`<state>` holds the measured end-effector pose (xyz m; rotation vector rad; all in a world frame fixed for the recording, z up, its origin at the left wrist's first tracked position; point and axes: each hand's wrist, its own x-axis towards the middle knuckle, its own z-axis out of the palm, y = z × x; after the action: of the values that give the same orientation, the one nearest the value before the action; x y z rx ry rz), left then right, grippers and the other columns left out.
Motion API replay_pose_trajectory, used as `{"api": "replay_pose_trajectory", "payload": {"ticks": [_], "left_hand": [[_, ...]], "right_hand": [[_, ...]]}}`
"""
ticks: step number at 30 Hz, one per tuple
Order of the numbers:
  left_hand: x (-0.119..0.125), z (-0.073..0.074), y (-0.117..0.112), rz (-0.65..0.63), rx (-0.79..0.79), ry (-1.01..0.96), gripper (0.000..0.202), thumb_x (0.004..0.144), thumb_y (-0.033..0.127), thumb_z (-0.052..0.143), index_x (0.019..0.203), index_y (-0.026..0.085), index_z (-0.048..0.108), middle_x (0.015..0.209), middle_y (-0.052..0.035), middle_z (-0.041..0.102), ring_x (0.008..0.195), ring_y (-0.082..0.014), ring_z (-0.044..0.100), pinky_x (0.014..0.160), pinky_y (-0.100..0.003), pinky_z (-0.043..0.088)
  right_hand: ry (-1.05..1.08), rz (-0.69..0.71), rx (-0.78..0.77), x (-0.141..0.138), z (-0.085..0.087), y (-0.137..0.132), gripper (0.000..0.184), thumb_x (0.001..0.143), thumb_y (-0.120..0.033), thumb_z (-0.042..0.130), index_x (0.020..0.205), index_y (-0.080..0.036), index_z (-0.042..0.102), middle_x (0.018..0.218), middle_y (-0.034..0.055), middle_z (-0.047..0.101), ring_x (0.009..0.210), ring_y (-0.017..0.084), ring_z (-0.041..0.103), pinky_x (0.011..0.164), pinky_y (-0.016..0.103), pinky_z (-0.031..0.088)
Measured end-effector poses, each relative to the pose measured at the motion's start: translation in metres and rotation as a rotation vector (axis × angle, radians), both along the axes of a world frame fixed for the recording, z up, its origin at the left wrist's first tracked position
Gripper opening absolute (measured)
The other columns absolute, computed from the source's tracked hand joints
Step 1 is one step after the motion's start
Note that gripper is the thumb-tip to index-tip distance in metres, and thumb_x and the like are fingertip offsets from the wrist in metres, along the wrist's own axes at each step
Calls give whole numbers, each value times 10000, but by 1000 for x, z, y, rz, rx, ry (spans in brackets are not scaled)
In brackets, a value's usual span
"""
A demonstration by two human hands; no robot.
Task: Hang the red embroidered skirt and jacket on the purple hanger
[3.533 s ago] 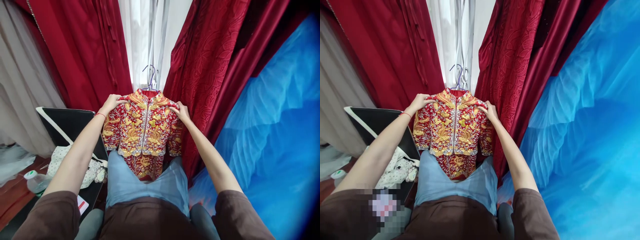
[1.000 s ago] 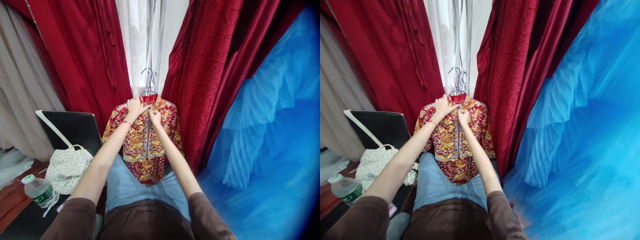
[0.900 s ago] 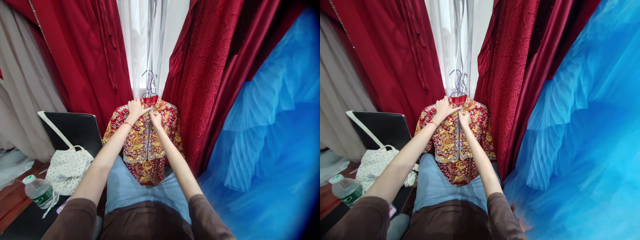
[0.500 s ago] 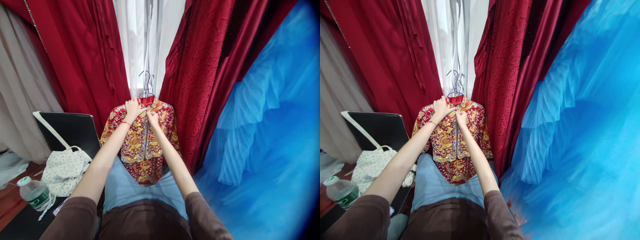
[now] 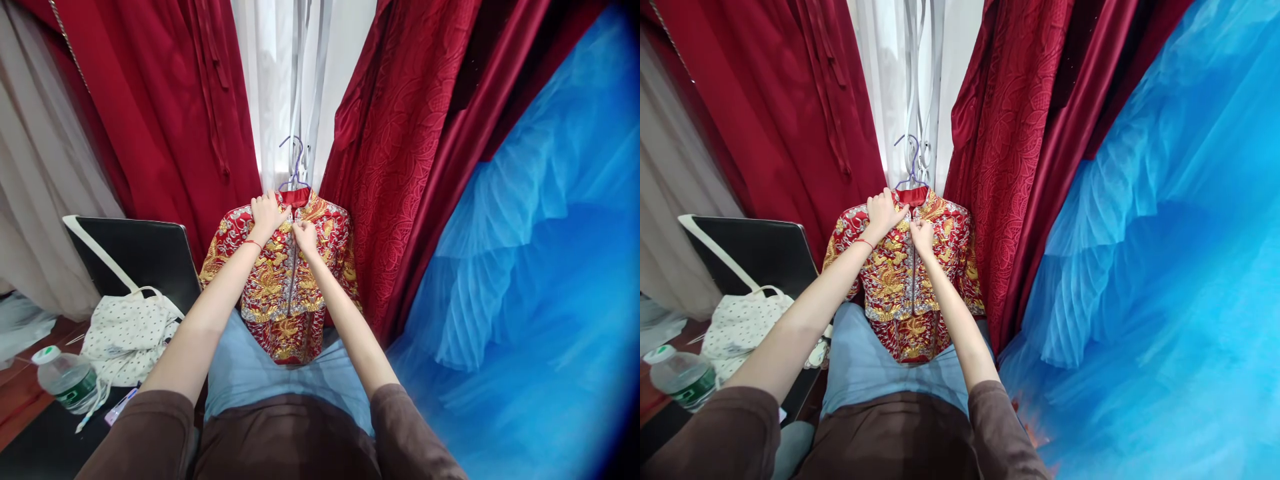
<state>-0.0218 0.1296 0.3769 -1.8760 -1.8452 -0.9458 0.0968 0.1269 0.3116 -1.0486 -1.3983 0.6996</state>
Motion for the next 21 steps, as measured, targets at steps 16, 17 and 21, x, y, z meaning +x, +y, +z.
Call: {"api": "replay_pose_trajectory", "payload": {"ticks": [16, 17, 21], "left_hand": [[-6, -6, 1, -72, 44, -25, 510, 918, 312, 356, 1338, 54, 488, 1294, -250, 588, 1225, -368, 525, 1030, -483, 351], [-6, -6, -1, -107, 72, -27, 530, 921, 308, 361, 1375, 55, 465, 1353, -253, 548, 1277, -363, 490, 1055, -484, 337], [-4, 0, -6, -337, 184, 152, 463, 960, 373, 375, 1315, 153, 575, 1523, -191, 408, 1455, -311, 300, 1179, -495, 197]], "right_hand": [[222, 156, 20, 1, -14, 4, 270, 848, -393, 569, 675, -235, 435, 511, -91, 481, 384, 68, 395, 433, 212, 331], [235, 176, 25, 1, -14, 3, 273, 846, -406, 578, 681, -235, 442, 507, -91, 477, 383, 69, 393, 428, 213, 328], [245, 233, 34, 2, -11, -1, 323, 815, -481, 634, 692, -237, 461, 500, -92, 463, 382, 73, 397, 416, 219, 328]]}}
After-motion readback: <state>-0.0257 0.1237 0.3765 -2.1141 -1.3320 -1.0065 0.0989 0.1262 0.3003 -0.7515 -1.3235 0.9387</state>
